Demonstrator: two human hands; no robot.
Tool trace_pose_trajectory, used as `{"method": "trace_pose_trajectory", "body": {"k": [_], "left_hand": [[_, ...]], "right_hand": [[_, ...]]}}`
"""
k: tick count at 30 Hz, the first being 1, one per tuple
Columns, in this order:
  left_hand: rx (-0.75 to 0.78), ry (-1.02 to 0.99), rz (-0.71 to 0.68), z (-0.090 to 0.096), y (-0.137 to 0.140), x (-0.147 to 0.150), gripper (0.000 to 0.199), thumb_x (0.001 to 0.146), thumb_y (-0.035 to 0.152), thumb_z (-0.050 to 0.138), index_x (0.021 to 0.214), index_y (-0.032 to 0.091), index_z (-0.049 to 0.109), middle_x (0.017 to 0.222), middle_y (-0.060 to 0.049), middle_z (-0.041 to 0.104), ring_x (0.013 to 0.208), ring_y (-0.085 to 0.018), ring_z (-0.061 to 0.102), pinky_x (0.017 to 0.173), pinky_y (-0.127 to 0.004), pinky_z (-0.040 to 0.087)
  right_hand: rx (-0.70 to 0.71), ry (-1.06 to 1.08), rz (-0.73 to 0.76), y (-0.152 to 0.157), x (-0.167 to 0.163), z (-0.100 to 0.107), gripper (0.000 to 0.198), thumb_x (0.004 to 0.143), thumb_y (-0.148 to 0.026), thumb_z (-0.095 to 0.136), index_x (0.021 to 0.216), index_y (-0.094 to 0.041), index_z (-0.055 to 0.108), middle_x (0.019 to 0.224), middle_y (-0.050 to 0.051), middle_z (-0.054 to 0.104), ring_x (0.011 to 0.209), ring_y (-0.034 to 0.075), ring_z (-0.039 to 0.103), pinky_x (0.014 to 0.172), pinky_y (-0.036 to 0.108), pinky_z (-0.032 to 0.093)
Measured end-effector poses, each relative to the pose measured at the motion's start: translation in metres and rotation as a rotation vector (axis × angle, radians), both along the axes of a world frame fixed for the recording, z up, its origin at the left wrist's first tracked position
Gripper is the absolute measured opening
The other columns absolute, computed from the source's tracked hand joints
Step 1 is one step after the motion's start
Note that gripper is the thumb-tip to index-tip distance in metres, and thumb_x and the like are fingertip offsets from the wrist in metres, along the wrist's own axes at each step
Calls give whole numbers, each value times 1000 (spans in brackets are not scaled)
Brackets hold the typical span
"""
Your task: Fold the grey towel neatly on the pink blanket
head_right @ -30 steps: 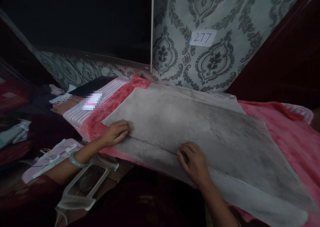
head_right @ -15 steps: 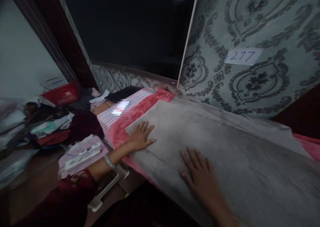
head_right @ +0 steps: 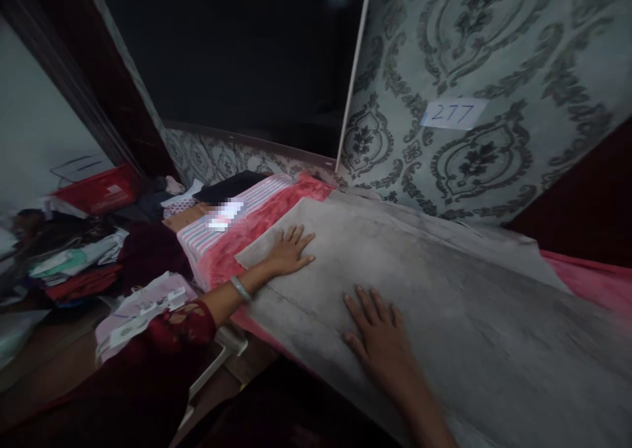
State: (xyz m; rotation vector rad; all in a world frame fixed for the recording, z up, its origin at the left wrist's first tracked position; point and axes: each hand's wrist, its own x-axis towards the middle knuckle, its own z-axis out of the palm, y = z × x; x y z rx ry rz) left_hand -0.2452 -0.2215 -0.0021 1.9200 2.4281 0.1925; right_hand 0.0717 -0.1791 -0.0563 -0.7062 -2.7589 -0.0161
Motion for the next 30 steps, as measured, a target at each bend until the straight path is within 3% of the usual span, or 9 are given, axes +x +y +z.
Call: {"method": "trace_pose_trajectory", "body": {"k": [4,6,8,10,13,16,21,26,30], "left_hand": [[-43,38,27,13,0,-1,79,94,67,39,159,23,29,166,-20,20,154,-38,17,120,-62,18],[-23,60,43,25,9,0,75,95,65,39,155,20,37,161,-22,33,150,-37,29,117,-60,26],[14,69,27,38,27,1,70,97,60,37,152,18,40,158,-21,38,147,-34,35,117,-57,28],[12,56,-42,48,50,4,68,98,57,36,154,18,36,162,-18,32,151,-30,29,121,-55,23],[-48,37,-88,55,88,4,68,99,55,33,158,21,28,168,-12,18,155,-27,16,124,-55,12],[-92,37,22,48,114,-1,69,99,56,29,159,22,27,168,-14,17,155,-31,15,121,-62,13],[-97,50,90,31,127,-13,72,98,61,24,160,25,25,168,-13,15,155,-34,15,119,-64,16],[-52,99,124,35,127,-15,77,95,62,22,159,19,30,164,-20,27,152,-37,23,117,-59,24],[-24,98,230,45,137,-10,86,90,69,23,154,14,41,154,-26,41,143,-47,35,110,-65,31]], "right_hand": [[-259,13,89,23,20,24,59,101,-59,30,152,-35,45,159,4,41,145,31,39,114,58,39],[-334,114,8,52,48,38,61,101,-59,23,149,-32,50,153,5,50,140,28,48,113,51,43],[-298,225,-190,88,87,48,65,100,-60,21,149,-28,50,150,7,53,139,29,48,114,50,42],[-219,245,-396,122,130,49,73,97,-63,20,149,-21,49,150,13,53,141,33,45,117,53,37],[-136,160,-761,155,191,36,82,93,-66,15,150,-16,46,156,18,43,146,41,34,113,68,32],[-120,75,-972,162,230,14,79,93,-64,13,153,-22,42,162,14,34,147,43,29,108,76,31],[-108,12,-1019,157,238,2,70,96,-60,16,156,-29,37,164,8,32,148,37,30,112,68,32],[-168,-63,-1067,155,228,22,63,100,-55,20,158,-32,32,166,5,26,151,33,25,114,64,31],[-173,-54,-1084,164,224,48,57,103,-48,22,152,-27,44,159,9,41,145,31,36,113,59,34]]}}
